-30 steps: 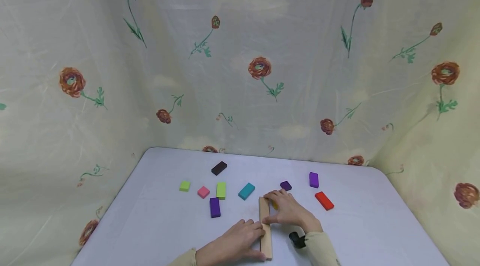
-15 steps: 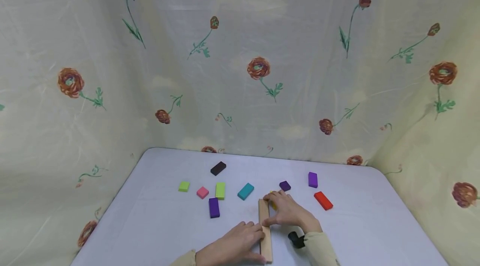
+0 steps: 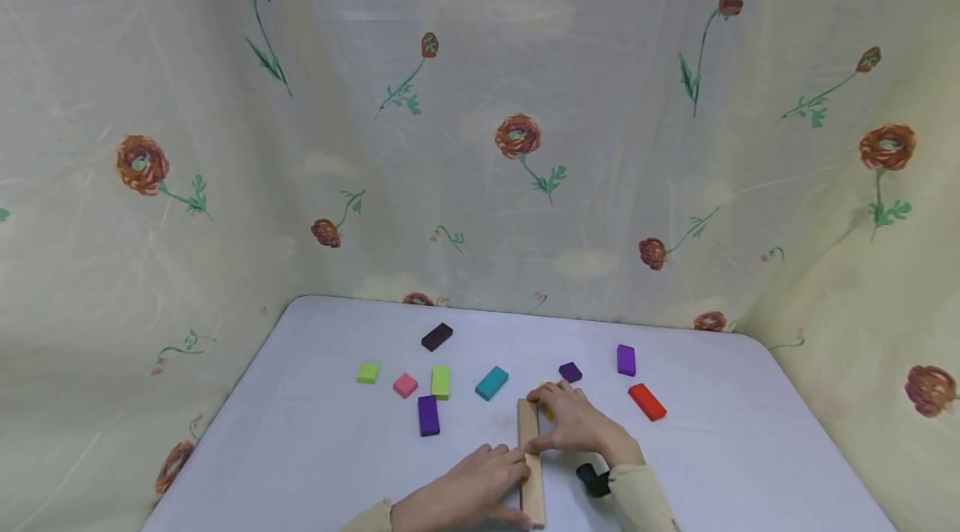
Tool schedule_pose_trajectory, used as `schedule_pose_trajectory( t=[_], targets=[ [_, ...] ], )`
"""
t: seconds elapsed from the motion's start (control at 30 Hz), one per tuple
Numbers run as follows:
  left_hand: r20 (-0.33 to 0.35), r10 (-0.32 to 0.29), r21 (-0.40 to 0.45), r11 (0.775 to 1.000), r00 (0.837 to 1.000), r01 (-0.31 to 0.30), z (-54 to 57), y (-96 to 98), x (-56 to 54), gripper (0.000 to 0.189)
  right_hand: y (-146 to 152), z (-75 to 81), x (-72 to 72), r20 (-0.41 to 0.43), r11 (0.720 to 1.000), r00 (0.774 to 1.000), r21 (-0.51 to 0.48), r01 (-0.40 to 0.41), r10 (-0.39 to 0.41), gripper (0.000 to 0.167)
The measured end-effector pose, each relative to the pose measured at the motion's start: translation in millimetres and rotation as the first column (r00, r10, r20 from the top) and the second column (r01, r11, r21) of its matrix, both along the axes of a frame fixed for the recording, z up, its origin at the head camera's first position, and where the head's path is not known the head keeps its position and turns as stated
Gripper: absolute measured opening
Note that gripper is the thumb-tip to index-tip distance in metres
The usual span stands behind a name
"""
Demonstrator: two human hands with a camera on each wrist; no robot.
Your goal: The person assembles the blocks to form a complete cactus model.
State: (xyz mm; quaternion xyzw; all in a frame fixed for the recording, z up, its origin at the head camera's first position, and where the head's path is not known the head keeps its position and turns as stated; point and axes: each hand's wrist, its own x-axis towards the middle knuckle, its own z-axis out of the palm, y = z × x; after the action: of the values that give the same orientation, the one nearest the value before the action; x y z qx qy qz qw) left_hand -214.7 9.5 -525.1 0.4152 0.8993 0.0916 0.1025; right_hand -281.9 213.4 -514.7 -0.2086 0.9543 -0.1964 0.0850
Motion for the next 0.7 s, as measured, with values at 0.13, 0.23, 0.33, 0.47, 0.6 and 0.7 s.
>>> schedule_pose_trajectory(
  t=[0.13,0.23,0.33,0.47,0.6,0.7],
  targets=[
    [0.005,0.002,-0.002,1.0,1.0,-0.002,-0.1,0.1,-0.4,0.062,0,1.1,0.8,-0.001,1.0,1.0,-0.006,-0.007,0.007,0.075],
    [0.01,0.003,0.001,1.0,1.0,-0.003,-0.6,0.0,-0.2,0.062,1,0.7,1.2,-0.006,1.0,1.0,-0.006,-0.011,0.011,0.075],
    [0.032,0.009,0.008,1.0,0.999,-0.009,-1.4,0.5,-0.3,0.062,2,0.5,1.5,-0.007,1.0,1.0,-0.014,-0.007,0.006,0.076],
    [0.055,0.011,0.014,1.0,0.998,-0.012,-2.2,1.4,-0.7,0.061,5,3.1,2.3,0.001,0.996,1.0,-0.087,0.028,-0.028,0.069],
    [0.032,0.001,0.016,1.0,0.999,-0.002,-1.9,1.1,-0.7,0.061,9,7.2,1.4,-0.013,0.98,0.997,-0.185,0.076,-0.079,0.05],
    [-0.003,-0.006,0.024,1.0,1.0,0.006,-1.4,0.7,-0.6,0.06,14,9.5,-0.8,-0.03,0.957,0.992,-0.27,0.107,-0.119,0.037]
  ],
)
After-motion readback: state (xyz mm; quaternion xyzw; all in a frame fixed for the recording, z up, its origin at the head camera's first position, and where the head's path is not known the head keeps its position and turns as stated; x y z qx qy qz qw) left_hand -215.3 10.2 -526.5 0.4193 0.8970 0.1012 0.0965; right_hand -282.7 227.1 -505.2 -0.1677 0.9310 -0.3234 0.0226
